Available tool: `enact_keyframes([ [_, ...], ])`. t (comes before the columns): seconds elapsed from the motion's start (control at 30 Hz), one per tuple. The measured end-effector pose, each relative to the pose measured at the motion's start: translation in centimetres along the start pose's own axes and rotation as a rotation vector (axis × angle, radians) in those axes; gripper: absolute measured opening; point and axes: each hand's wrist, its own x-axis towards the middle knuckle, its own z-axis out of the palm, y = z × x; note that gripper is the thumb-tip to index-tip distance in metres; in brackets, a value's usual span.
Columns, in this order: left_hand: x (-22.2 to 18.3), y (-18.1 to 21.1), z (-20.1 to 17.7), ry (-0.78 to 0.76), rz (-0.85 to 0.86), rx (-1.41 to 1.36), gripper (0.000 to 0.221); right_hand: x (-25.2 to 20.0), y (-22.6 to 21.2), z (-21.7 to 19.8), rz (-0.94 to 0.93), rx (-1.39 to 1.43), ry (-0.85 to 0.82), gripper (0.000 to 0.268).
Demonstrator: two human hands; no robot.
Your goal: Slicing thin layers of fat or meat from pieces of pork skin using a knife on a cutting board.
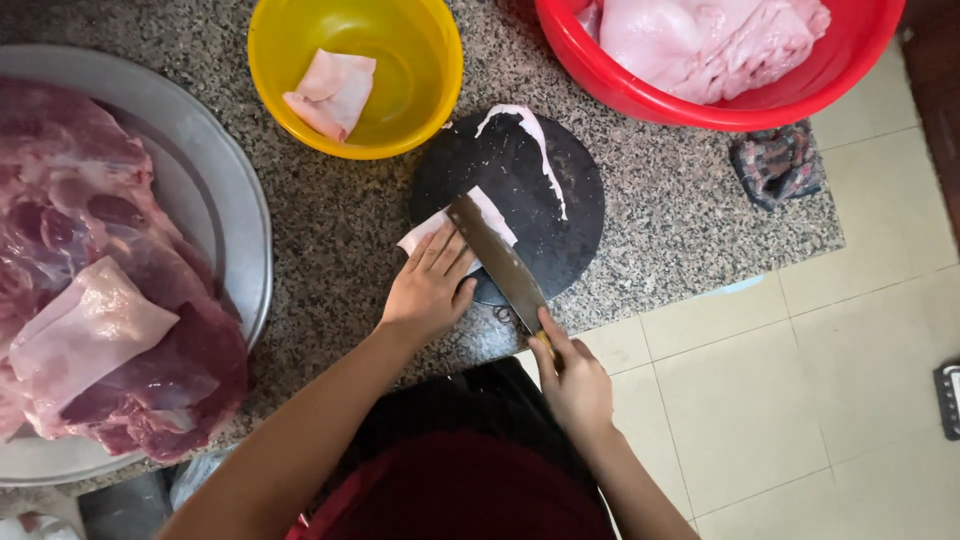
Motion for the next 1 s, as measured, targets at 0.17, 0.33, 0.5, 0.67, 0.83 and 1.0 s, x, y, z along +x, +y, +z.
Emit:
enact_keyframes([
  [0.17,0.2,0.1,-0.1,0.034,0.002,-0.008,0.050,0.9,1.2,1.4,-0.020,-0.086,0.091,0.044],
  [0.33,0.5,-0.2,-0.2,0.067,0.002,-0.035,0.048,4.5,-1.7,1.2,-0.026,-0.141,-0.047,0.048],
  [0.5,0.8,-0.4,-0.6,0.068,0.019,-0.023,0.050,7.4,-3.3,2.4,-0.096,-0.128,-0.045,0.051],
  [0.67,0.9,0.0,-0.7,0.062,0.011,0.005,0.053,7.0,-2.4,2.2,-0.084,-0.097,-0.017,0.049],
  [0.83,0.9,-0.4,-0.5,0.047,0.007,0.006,0.056,4.2,-0.1,0.4,-0.010,-0.113,-0.025,0.047],
  [1.0,1.2,-0.4,-1.0,0.058,0.011,0.000,0.056,2.1,2.5,0.5,-0.023,-0.174,0.036,0.048],
])
